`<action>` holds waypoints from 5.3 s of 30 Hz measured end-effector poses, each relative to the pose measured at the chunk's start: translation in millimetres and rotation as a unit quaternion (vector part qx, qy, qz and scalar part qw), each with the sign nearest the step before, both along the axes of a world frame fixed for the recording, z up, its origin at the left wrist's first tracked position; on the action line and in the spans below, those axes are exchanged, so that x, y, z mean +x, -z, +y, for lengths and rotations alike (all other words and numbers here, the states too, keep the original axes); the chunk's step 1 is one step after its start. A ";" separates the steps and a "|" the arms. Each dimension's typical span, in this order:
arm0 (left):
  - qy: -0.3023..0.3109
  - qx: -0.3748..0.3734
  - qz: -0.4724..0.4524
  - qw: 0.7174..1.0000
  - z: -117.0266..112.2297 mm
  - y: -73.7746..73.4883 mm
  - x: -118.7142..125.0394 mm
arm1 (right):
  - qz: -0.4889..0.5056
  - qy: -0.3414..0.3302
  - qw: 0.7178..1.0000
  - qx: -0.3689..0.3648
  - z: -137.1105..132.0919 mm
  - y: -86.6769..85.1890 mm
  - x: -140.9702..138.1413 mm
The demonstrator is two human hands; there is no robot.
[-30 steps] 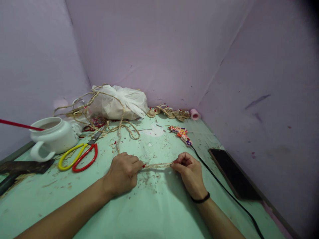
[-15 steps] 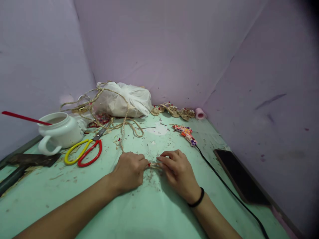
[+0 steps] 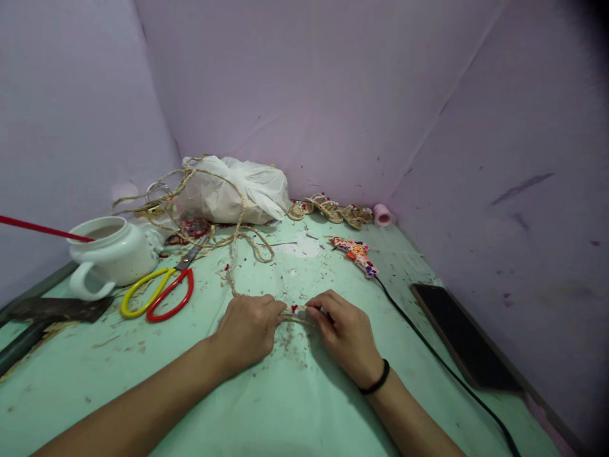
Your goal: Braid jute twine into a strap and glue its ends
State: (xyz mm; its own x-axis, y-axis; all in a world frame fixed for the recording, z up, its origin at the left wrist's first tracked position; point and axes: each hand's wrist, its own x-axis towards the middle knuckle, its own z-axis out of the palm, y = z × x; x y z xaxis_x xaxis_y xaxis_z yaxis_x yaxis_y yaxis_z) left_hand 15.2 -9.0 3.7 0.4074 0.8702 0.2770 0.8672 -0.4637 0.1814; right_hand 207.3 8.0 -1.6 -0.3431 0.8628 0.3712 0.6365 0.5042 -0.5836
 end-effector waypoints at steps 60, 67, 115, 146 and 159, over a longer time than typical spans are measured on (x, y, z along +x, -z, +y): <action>-0.065 -0.352 -0.290 0.888 12.5 -16.9 21.6 | 0.108 -0.037 0.993 -0.033 -17.4 -11.7 -0.4; 0.006 -0.374 -0.325 0.869 16.3 -16.3 18.3 | 0.131 -0.043 0.975 -0.176 -10.5 -5.4 -2.6; -0.117 -0.366 -0.216 0.898 28.2 -26.5 2.9 | -0.062 -0.039 0.977 -0.202 17.0 -15.7 68.9; -0.063 -0.165 -0.255 0.951 11.1 -28.7 14.1 | 0.374 0.106 0.907 -0.161 14.7 -9.6 38.9; -0.024 0.032 -0.216 0.975 -8.2 -5.9 30.9 | 0.627 0.076 0.652 -0.420 7.4 -12.8 17.0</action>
